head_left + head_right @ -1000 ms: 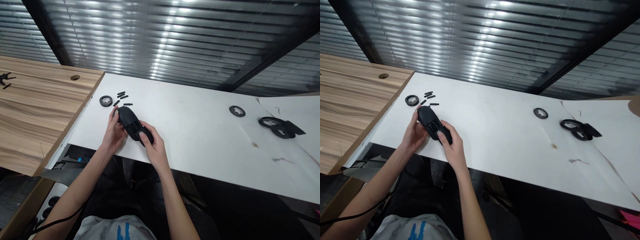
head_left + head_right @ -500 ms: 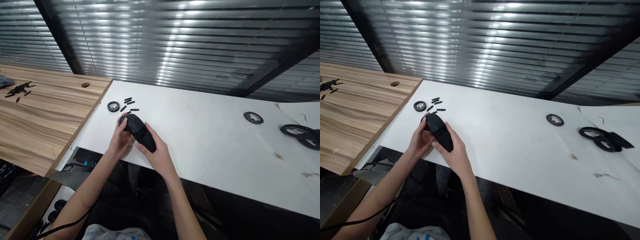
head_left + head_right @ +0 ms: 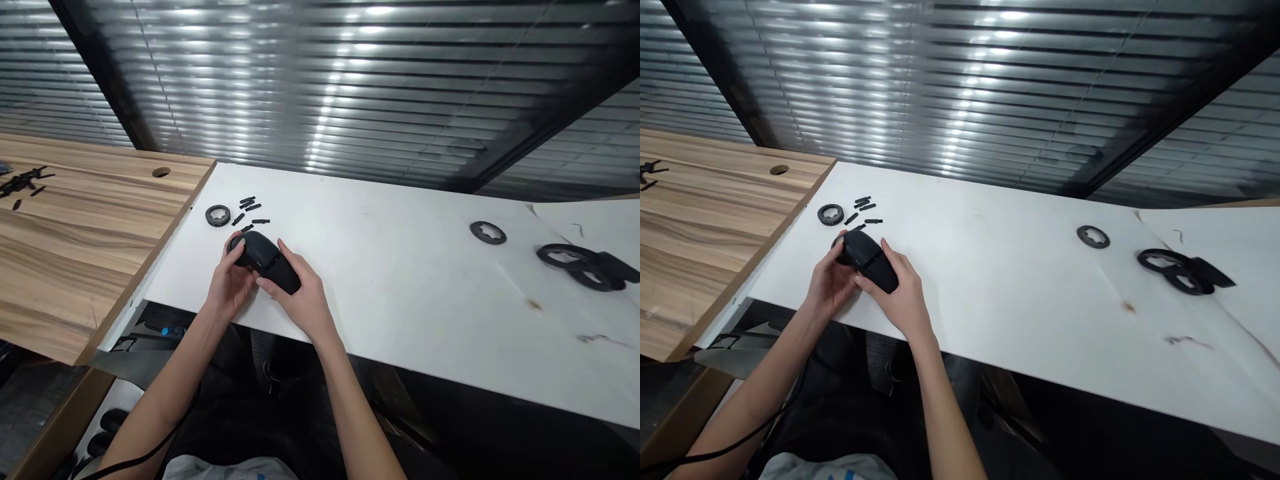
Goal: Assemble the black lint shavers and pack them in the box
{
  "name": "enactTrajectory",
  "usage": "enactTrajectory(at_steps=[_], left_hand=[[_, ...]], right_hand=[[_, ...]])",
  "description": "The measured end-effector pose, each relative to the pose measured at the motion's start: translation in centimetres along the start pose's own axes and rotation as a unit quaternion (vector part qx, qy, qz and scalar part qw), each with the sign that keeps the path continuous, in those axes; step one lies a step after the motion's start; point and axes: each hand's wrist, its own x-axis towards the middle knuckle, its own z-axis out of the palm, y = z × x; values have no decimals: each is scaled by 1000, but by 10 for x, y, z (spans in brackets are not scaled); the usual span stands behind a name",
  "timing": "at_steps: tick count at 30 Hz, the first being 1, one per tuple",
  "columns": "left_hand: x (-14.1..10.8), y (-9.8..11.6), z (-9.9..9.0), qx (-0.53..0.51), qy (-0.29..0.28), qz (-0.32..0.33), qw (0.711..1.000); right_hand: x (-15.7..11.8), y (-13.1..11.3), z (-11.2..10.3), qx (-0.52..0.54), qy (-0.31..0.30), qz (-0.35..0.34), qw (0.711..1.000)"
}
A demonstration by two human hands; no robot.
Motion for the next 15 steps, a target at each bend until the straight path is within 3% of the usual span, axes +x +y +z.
enactTrajectory(at_steps=[15], left_hand=[[1, 1, -4, 11, -15, -6, 1000]], right_hand=[[-2, -3, 1, -4, -1, 9, 1000]])
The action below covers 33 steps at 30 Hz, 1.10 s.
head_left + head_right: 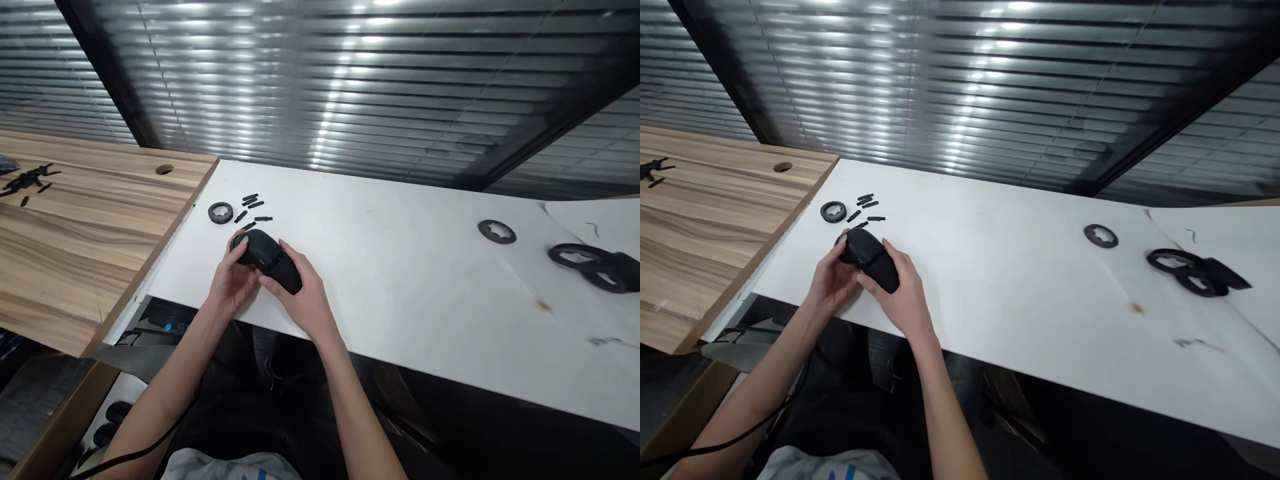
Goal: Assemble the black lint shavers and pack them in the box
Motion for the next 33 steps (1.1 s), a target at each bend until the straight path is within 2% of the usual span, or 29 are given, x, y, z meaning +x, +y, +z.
enactTrajectory(at_steps=[13, 20, 28, 33], left_hand=[[-2, -1, -1, 7, 4, -15, 1000], [-4, -1, 1, 53, 3, -8, 999], [-7, -2, 2, 106, -46, 11, 993], [-9, -1, 4, 129, -42, 12, 991]], right_hand=[[0, 6, 3, -35, -12, -3, 999], [-1, 6, 2, -38, -15, 10, 999], [-3, 4, -5, -31, -32, 28, 999], [-4, 1, -12, -14, -51, 30, 998]])
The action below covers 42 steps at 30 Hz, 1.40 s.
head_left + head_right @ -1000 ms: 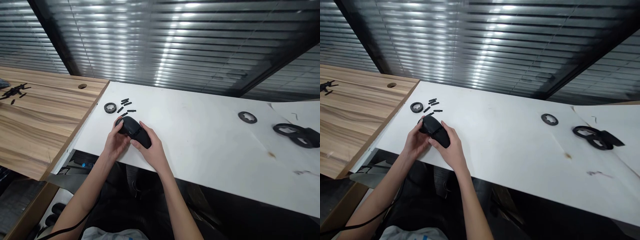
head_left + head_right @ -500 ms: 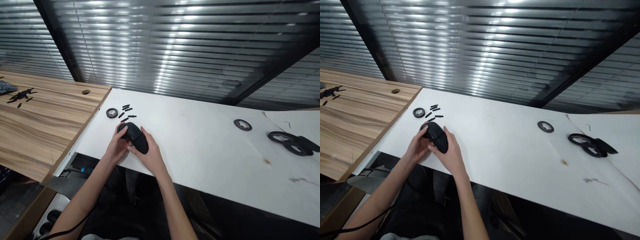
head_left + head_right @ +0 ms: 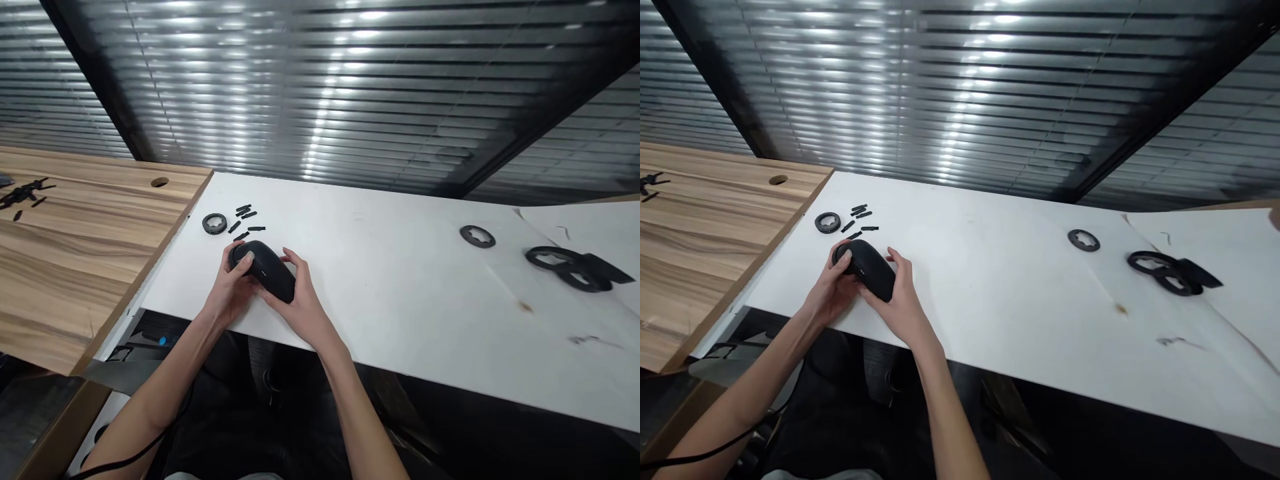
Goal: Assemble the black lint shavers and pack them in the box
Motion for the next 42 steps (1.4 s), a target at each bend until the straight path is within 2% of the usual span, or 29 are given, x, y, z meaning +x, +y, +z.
enactTrajectory(at_steps=[8, 12, 15, 20, 24, 27, 30, 33, 36, 42], left_hand=[[0, -3, 0, -25, 39, -30, 998], [-3, -4, -1, -26, 82, -10, 996], [0, -4, -12, 4, 88, -15, 996], [9, 2, -30, 80, 61, -88, 991], [2, 7, -20, 77, 88, -100, 988], [-1, 7, -14, 57, 107, -66, 990], [4, 5, -17, 54, 87, -55, 993], [7, 1, -18, 45, 54, -29, 997], [1, -4, -8, 56, 21, 21, 998], [-6, -8, 8, 64, -6, 35, 997]], right_hand=[[1, 1, -1, 30, 5, -5, 1000], [-4, -4, 0, 45, 6, -23, 999], [-7, -8, -1, 29, 4, -23, 999], [-11, -14, -5, 35, -26, -7, 999], [-14, -17, -7, 35, -36, 1, 999], [-13, -16, -7, 29, -36, -1, 999], [-11, -11, -5, 21, -35, -12, 999], [-11, -4, -2, -3, 0, -40, 999], [-14, 2, 1, -47, 51, -79, 994], [-17, 10, 0, -120, 82, -161, 976]])
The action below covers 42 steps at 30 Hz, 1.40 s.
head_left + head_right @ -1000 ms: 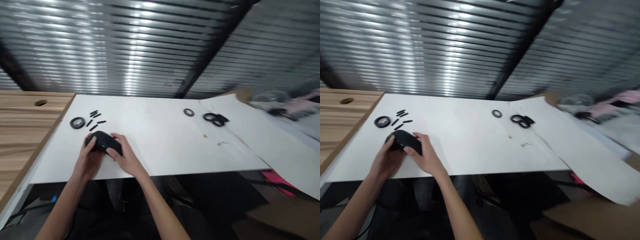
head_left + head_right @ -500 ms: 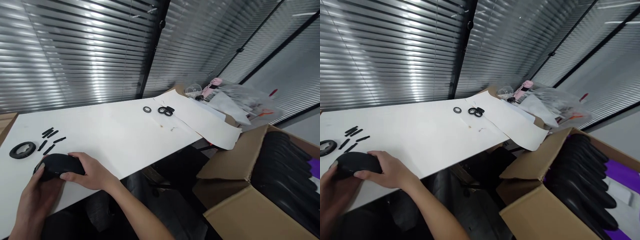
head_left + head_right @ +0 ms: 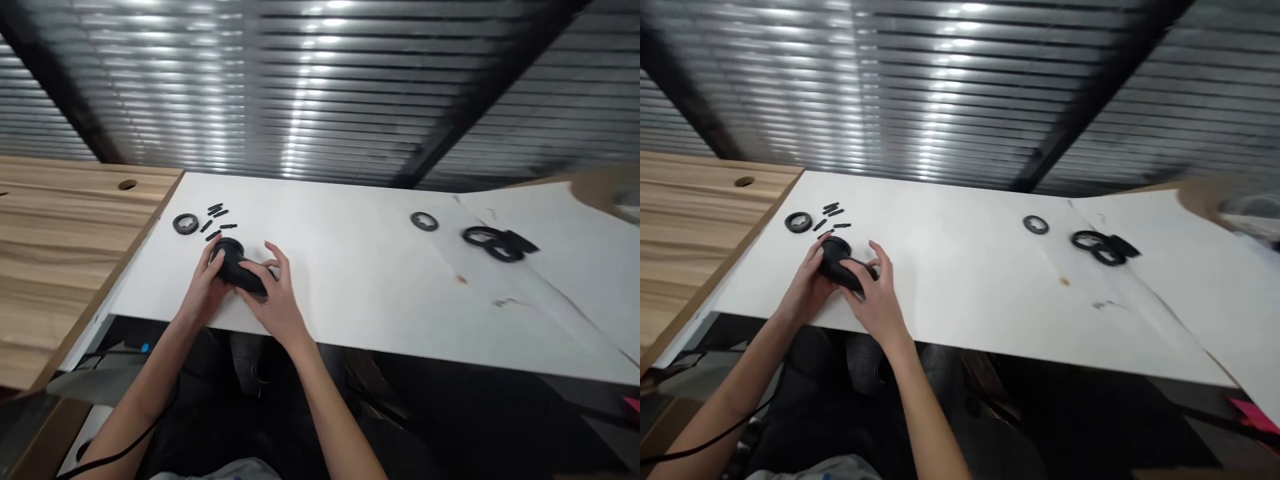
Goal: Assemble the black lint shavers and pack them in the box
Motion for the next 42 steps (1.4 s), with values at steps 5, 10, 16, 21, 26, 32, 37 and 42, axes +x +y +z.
enactTrajectory(at_steps=[5, 10, 16, 21, 26, 32, 37, 42], left_hand=[[-3, 6, -3, -54, -15, -9, 998], [-3, 8, -7, -71, -44, 23, 996], [-1, 5, -16, -50, -114, 91, 988], [2, 0, -20, -24, -133, 139, 981], [5, -6, -19, -10, -127, 149, 981], [1, -3, -19, -42, -132, 75, 988], [2, -5, -21, -3, -154, 102, 983], [2, -6, -21, 11, -173, 104, 979]], right_hand=[[2, -1, 1, 30, 12, -21, 999], [9, -4, -1, 83, -43, 44, 995], [10, -10, -6, 128, -97, 114, 980], [5, -10, -6, 147, -76, 85, 982], [2, -5, -1, 119, -10, 40, 992], [5, -5, 1, 122, 4, 87, 989], [14, -9, -3, 95, 20, 174, 980], [15, -12, -7, 127, 0, 191, 973]])
